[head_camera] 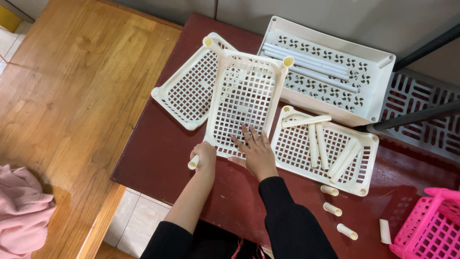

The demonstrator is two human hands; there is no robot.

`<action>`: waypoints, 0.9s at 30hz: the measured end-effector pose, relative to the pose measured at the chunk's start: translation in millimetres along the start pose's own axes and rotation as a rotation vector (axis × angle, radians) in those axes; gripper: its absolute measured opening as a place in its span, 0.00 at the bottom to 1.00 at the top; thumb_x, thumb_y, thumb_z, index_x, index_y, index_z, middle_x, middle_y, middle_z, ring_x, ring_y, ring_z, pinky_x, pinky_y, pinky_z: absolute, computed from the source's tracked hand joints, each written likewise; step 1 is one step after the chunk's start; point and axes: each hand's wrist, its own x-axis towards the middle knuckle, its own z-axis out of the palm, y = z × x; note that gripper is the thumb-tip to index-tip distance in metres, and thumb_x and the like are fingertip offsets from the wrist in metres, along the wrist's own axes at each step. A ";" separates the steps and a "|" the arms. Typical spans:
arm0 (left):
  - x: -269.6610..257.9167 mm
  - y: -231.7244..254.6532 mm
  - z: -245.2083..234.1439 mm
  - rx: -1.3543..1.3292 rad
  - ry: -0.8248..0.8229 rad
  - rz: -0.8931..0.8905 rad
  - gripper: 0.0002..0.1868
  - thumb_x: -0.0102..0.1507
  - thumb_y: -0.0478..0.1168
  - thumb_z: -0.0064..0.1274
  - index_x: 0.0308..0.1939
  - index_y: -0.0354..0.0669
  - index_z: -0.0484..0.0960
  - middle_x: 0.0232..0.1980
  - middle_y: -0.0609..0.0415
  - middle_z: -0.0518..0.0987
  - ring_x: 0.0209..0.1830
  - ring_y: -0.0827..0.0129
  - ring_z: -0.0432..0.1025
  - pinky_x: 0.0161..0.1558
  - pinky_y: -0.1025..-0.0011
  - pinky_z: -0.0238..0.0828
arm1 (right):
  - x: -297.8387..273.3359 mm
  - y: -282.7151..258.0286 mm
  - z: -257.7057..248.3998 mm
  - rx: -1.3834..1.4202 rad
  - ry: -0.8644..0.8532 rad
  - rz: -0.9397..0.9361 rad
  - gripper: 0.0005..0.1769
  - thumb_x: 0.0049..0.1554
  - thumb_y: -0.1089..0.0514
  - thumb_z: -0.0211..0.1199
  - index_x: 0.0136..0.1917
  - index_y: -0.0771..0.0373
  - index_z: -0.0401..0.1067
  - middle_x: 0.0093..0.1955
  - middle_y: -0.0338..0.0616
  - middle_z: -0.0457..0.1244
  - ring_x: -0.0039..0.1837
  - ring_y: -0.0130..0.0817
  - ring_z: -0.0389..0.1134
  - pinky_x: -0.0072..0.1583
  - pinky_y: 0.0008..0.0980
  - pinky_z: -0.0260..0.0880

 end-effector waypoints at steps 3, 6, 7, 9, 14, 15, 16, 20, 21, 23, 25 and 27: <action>1.1 -0.5 -2.3 -0.070 -0.021 -0.007 0.14 0.53 0.33 0.65 0.41 0.33 0.84 0.39 0.47 0.78 0.27 0.63 0.77 0.14 0.67 0.71 | 1.2 0.3 0.5 0.008 0.027 -0.002 0.46 0.50 0.15 0.42 0.79 0.25 0.48 0.85 0.34 0.40 0.84 0.36 0.39 0.80 0.47 0.35; -3.7 -8.4 -12.1 -0.106 -0.092 0.031 0.13 0.52 0.32 0.66 0.41 0.36 0.85 0.40 0.49 0.78 0.26 0.63 0.78 0.13 0.69 0.69 | 1.3 -0.8 2.1 0.019 0.018 0.001 0.47 0.50 0.15 0.43 0.78 0.26 0.50 0.84 0.35 0.41 0.83 0.37 0.39 0.79 0.47 0.35; -5.0 -12.7 -17.5 -0.123 -0.123 0.044 0.13 0.52 0.32 0.67 0.41 0.37 0.85 0.39 0.51 0.78 0.26 0.64 0.78 0.13 0.70 0.68 | 1.7 -0.8 2.3 0.021 0.012 0.002 0.47 0.50 0.16 0.44 0.78 0.26 0.50 0.84 0.35 0.41 0.83 0.37 0.39 0.79 0.47 0.35; -7.0 -21.3 -29.9 -0.240 -0.187 0.023 0.12 0.55 0.34 0.65 0.42 0.38 0.87 0.40 0.52 0.83 0.27 0.64 0.80 0.16 0.69 0.71 | 1.1 -0.2 2.1 0.021 0.029 -0.001 0.46 0.50 0.16 0.44 0.78 0.27 0.51 0.85 0.35 0.41 0.84 0.37 0.40 0.80 0.47 0.35; -3.5 -44.2 -54.5 -0.502 -0.401 0.027 0.16 0.58 0.38 0.65 0.49 0.42 0.88 0.45 0.56 0.88 0.38 0.62 0.83 0.31 0.64 0.78 | -0.6 -0.8 3.1 0.000 0.061 -0.004 0.46 0.50 0.16 0.45 0.79 0.27 0.51 0.85 0.35 0.42 0.84 0.37 0.40 0.80 0.48 0.36; -3.8 -48.2 -56.8 -0.545 -0.410 0.012 0.17 0.57 0.40 0.66 0.51 0.43 0.87 0.47 0.55 0.87 0.41 0.61 0.83 0.34 0.63 0.78 | 0.0 -1.6 3.8 0.006 0.044 0.002 0.46 0.50 0.16 0.45 0.79 0.27 0.51 0.85 0.35 0.42 0.84 0.37 0.40 0.80 0.48 0.36; -4.5 -51.1 -59.3 -0.588 -0.420 -0.006 0.19 0.57 0.41 0.67 0.52 0.44 0.87 0.49 0.54 0.87 0.43 0.60 0.82 0.37 0.62 0.79 | 0.4 -1.7 4.6 0.011 0.028 0.007 0.47 0.50 0.16 0.45 0.79 0.26 0.51 0.85 0.35 0.42 0.84 0.37 0.40 0.80 0.48 0.36; -13.6 -58.6 -71.9 -0.581 -0.395 -0.006 0.18 0.58 0.40 0.65 0.52 0.44 0.87 0.50 0.54 0.86 0.45 0.60 0.83 0.40 0.61 0.80 | 0.6 -0.6 6.2 0.011 0.036 0.005 0.46 0.50 0.16 0.45 0.79 0.26 0.50 0.85 0.36 0.41 0.83 0.38 0.41 0.79 0.48 0.36; -18.5 -58.3 -77.1 -0.544 -0.396 0.014 0.17 0.59 0.39 0.64 0.52 0.43 0.87 0.48 0.54 0.86 0.44 0.61 0.83 0.40 0.63 0.80 | 0.5 -0.4 5.6 0.007 0.040 0.006 0.46 0.50 0.16 0.45 0.79 0.26 0.50 0.85 0.36 0.41 0.83 0.39 0.40 0.79 0.48 0.36; -33.0 -57.6 -86.0 -0.257 -0.296 0.003 0.16 0.60 0.38 0.59 0.51 0.39 0.84 0.45 0.52 0.84 0.41 0.60 0.81 0.39 0.63 0.78 | 1.4 -1.8 2.5 0.005 0.052 0.001 0.46 0.51 0.17 0.45 0.79 0.27 0.50 0.85 0.37 0.41 0.83 0.39 0.40 0.79 0.49 0.36; -54.9 -52.2 -90.6 0.242 -0.092 -0.046 0.17 0.61 0.39 0.52 0.51 0.33 0.78 0.41 0.47 0.80 0.37 0.59 0.77 0.37 0.62 0.74 | 1.9 -3.4 -2.4 -0.015 0.011 0.011 0.46 0.51 0.16 0.45 0.79 0.26 0.49 0.85 0.36 0.40 0.83 0.39 0.40 0.79 0.49 0.35; -74.9 -53.7 -80.0 0.515 0.061 0.044 0.13 0.63 0.37 0.49 0.49 0.32 0.76 0.41 0.42 0.76 0.37 0.56 0.72 0.40 0.59 0.71 | 2.7 -3.8 -7.2 -0.014 -0.028 0.024 0.46 0.52 0.16 0.44 0.79 0.26 0.49 0.85 0.36 0.39 0.84 0.38 0.39 0.79 0.49 0.34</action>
